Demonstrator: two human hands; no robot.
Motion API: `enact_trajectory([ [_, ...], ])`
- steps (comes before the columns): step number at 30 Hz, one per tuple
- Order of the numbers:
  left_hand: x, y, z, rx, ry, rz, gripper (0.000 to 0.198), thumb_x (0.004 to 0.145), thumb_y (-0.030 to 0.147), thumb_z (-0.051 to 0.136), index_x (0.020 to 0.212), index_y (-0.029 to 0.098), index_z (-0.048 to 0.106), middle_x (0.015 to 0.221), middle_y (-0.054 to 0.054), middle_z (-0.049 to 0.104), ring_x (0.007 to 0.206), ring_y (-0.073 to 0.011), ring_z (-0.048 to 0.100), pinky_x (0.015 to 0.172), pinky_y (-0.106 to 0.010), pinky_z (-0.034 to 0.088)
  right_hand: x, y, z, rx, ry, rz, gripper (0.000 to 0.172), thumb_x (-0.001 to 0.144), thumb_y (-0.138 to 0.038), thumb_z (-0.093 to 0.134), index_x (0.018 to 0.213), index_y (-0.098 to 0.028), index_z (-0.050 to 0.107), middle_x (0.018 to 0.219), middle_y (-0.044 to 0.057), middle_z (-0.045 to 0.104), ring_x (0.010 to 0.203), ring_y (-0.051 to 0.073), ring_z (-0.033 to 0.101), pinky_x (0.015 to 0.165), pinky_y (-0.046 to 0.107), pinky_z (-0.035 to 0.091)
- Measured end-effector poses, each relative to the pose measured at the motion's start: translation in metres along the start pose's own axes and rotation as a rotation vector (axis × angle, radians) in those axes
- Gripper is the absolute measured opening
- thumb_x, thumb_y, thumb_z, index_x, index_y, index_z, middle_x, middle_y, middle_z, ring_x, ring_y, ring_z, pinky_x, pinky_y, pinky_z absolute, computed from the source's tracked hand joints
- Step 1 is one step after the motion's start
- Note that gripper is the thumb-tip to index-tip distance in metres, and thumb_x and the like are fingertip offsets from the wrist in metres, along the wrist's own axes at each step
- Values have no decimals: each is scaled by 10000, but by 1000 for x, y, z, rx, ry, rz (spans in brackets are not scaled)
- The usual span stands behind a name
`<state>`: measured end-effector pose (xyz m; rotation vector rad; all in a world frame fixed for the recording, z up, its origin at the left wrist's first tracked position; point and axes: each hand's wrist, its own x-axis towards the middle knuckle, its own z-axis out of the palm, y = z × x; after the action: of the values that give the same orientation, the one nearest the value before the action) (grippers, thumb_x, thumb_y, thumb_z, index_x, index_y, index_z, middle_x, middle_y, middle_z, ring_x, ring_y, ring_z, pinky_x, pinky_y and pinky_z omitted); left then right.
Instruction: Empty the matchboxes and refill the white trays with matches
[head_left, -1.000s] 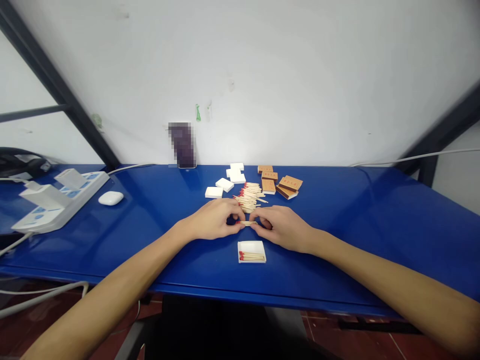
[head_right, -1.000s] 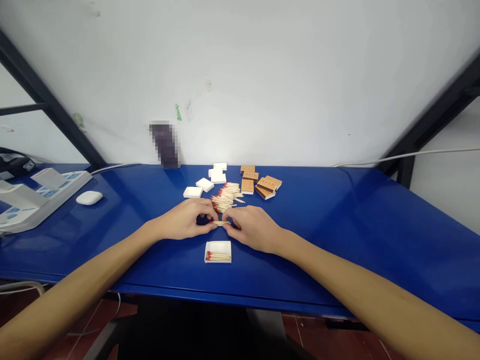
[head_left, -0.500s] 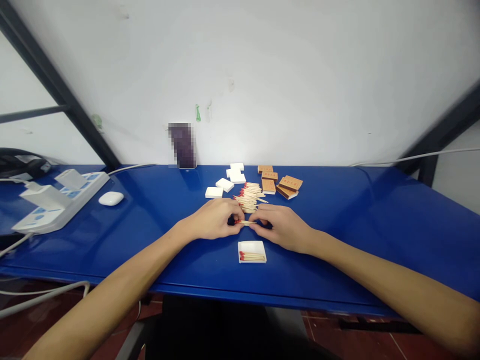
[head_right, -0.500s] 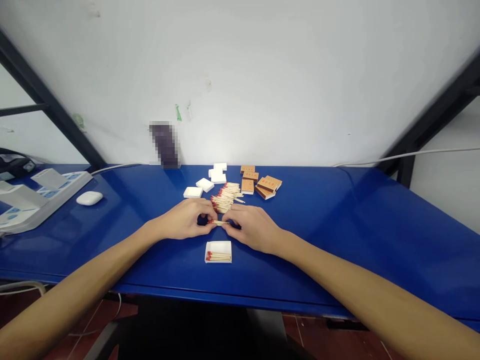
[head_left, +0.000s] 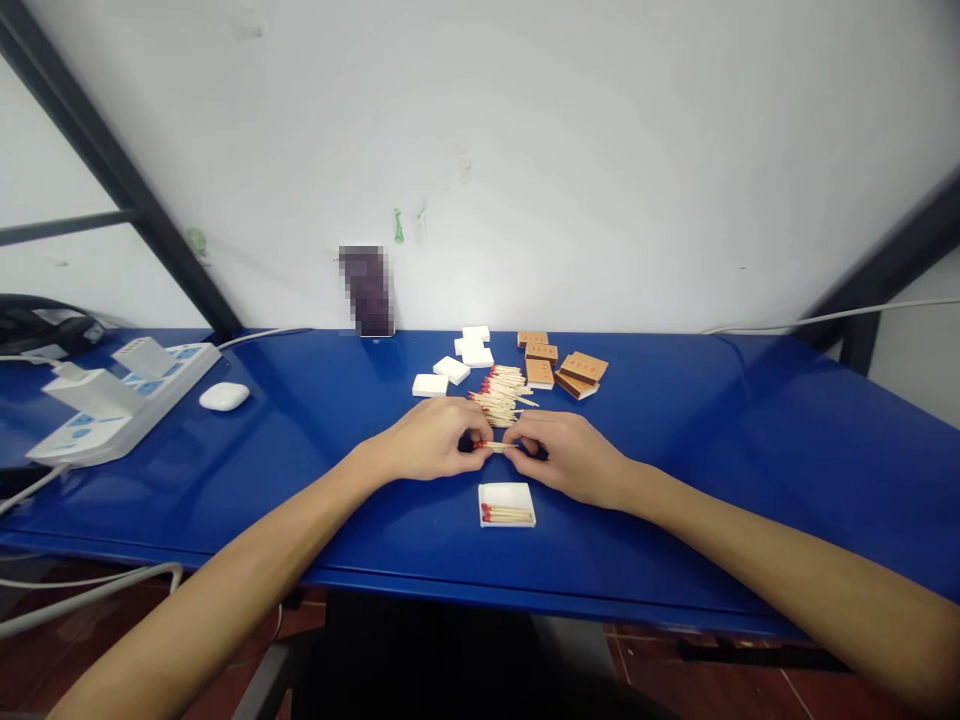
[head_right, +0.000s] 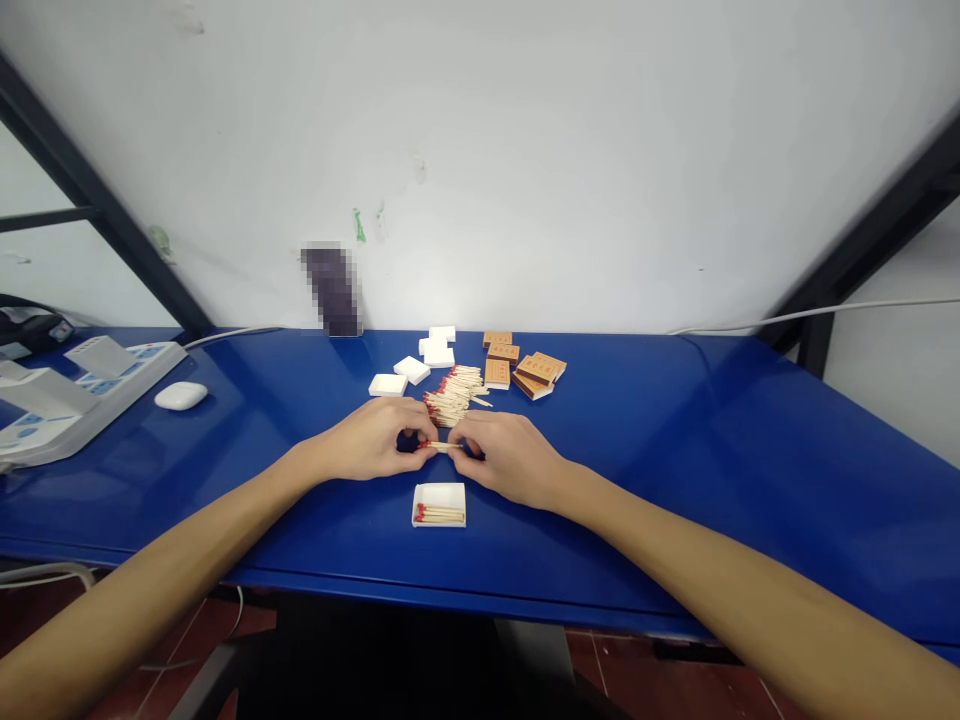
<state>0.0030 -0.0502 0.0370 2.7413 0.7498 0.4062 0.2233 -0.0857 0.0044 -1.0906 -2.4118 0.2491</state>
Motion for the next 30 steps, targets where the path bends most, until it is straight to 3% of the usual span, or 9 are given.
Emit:
enact_trajectory([
  [10, -5, 5, -4, -37, 26, 24, 185, 843, 332, 618, 825, 171, 707, 614, 36, 573, 528, -82, 474, 546, -229, 347, -5, -8, -5, 27, 28, 18, 134, 891, -248, 563, 835, -193, 671, 546, -45, 563, 503, 101, 470, 582, 232, 345],
  [16, -8, 0, -7, -35, 62, 41, 301, 946, 357, 474, 937, 166, 707, 737, -8, 653, 625, -114, 545, 632, -247, 397, -9, -19, -15, 109, 28, 3, 108, 845, -205, 571, 766, -185, 642, 583, -38, 565, 523, 92, 478, 575, 221, 360],
  [22, -10, -15, -14, -6, 197, -67, 459, 1008, 375, 338, 848, 134, 695, 614, 1, 583, 580, -119, 506, 617, -258, 376, -13, -28, -23, 401, -131, 54, 139, 858, -226, 572, 748, -176, 641, 575, -44, 522, 504, 82, 430, 495, 196, 349],
  [27, -11, -16, -18, -39, 188, -81, 361, 989, 348, 391, 933, 136, 678, 691, 5, 611, 578, -107, 495, 598, -247, 368, -15, -33, -25, 375, -162, 20, 106, 806, -186, 596, 701, -179, 608, 527, -72, 419, 472, 72, 365, 480, 200, 316],
  [30, -10, -13, -16, -12, 137, -25, 325, 971, 306, 418, 821, 141, 655, 716, -10, 627, 631, -118, 515, 629, -250, 378, -15, -34, -23, 287, -161, -23, 100, 770, -151, 599, 677, -184, 588, 525, -77, 414, 480, 71, 369, 506, 207, 314],
])
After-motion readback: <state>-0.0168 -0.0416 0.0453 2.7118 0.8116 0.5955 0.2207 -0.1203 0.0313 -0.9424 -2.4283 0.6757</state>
